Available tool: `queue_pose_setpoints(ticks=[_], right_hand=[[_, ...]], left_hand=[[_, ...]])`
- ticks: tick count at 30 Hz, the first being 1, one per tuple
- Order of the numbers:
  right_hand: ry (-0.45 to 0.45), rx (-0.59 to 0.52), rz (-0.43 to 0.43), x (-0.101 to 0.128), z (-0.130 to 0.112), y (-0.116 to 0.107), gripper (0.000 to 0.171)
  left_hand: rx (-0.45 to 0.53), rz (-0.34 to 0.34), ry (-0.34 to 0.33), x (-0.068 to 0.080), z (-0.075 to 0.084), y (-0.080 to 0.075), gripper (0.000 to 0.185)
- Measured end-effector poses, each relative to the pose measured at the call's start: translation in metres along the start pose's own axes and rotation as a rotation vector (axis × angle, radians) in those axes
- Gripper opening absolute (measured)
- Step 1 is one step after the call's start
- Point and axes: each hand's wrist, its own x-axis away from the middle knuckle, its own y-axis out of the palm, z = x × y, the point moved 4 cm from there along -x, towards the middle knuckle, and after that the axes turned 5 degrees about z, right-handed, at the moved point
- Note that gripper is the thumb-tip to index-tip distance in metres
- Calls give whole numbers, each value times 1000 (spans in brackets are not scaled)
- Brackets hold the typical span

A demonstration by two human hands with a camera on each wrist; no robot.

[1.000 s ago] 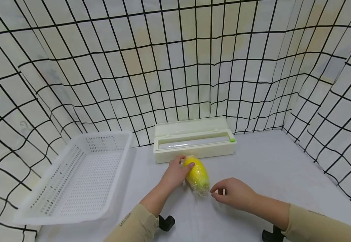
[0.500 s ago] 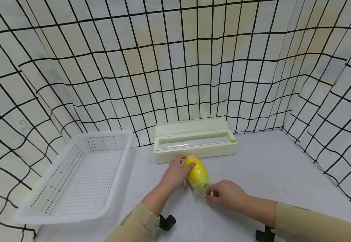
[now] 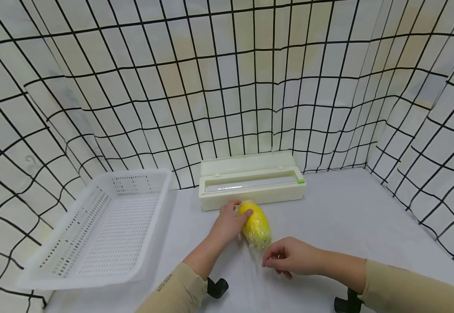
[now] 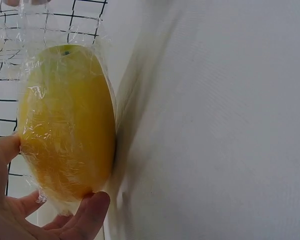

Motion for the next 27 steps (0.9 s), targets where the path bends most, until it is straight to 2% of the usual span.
queue_pose_setpoints(ticks=[3,10,13,15,20,23,27], right_hand=[[-57,128,18,4,0,-5,15],[-198,481,193,11,7,-33,6],[-184,639,231,10,12,-39,8],[-124,704,222,8,14,-37,14],[73,713,199,1,21,-25,36],[147,631,224,-5,22,-17,38],[247,446,248,-15,26,-12,34]], left_hand=[[4,1,4,0,0,0,63],[14,-13,0,3,-1,0,69],[17,-12,-12,3,-1,-1,72],[28,-20,-24,3,-1,-1,74],[68,-102,-36,6,-2,3,80],[131,-151,-51,5,-4,7,82],[215,-164,-83,4,-7,11,81]])
